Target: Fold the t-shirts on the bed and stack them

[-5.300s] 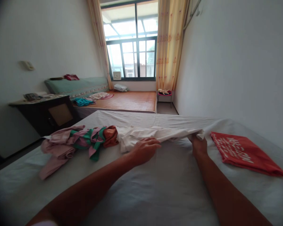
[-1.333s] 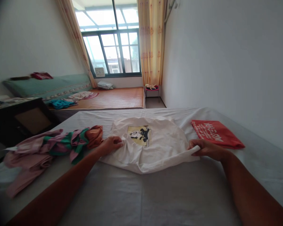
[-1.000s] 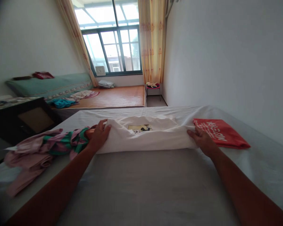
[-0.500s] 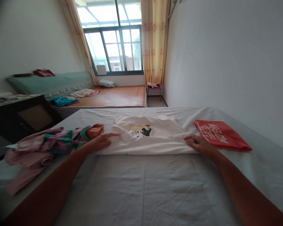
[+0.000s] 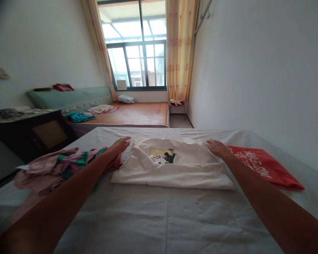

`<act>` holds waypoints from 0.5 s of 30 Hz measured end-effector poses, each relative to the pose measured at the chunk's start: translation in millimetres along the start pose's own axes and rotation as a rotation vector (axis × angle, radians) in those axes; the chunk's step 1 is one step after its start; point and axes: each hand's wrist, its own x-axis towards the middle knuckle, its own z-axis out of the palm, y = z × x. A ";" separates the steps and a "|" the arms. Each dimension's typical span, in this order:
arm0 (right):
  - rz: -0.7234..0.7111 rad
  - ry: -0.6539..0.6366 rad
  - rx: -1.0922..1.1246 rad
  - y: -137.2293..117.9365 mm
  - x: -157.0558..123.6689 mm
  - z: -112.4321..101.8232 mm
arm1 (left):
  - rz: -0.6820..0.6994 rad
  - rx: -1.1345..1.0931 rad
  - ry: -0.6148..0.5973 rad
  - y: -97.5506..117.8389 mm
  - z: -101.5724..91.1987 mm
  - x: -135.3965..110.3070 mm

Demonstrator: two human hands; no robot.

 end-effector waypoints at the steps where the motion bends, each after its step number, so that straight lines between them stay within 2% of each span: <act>1: 0.046 -0.018 -0.010 2.1 11.8 6.7 | -0.020 -0.004 -0.008 -1.5 4.1 9.2; 4: 0.235 -0.049 -0.025 4.6 37.0 29.3 | -0.079 -0.020 -0.016 -6.2 22.3 33.4; 6: 0.311 -0.052 -0.020 1.3 47.0 42.7 | -0.118 -0.045 -0.015 -6.9 35.3 46.1; 9: 0.253 -0.052 0.014 -9.2 54.2 52.9 | -0.136 -0.117 -0.014 -1.9 48.7 58.0; 11: 0.175 -0.027 0.078 -16.2 53.3 49.2 | -0.120 -0.176 -0.035 3.9 50.4 59.9; 12: 0.134 0.025 0.151 -18.7 50.8 43.8 | -0.103 -0.220 -0.054 6.8 48.6 58.9; 15: 0.033 0.279 0.477 -20.8 36.0 14.7 | 0.013 -0.535 -0.097 12.3 32.3 49.5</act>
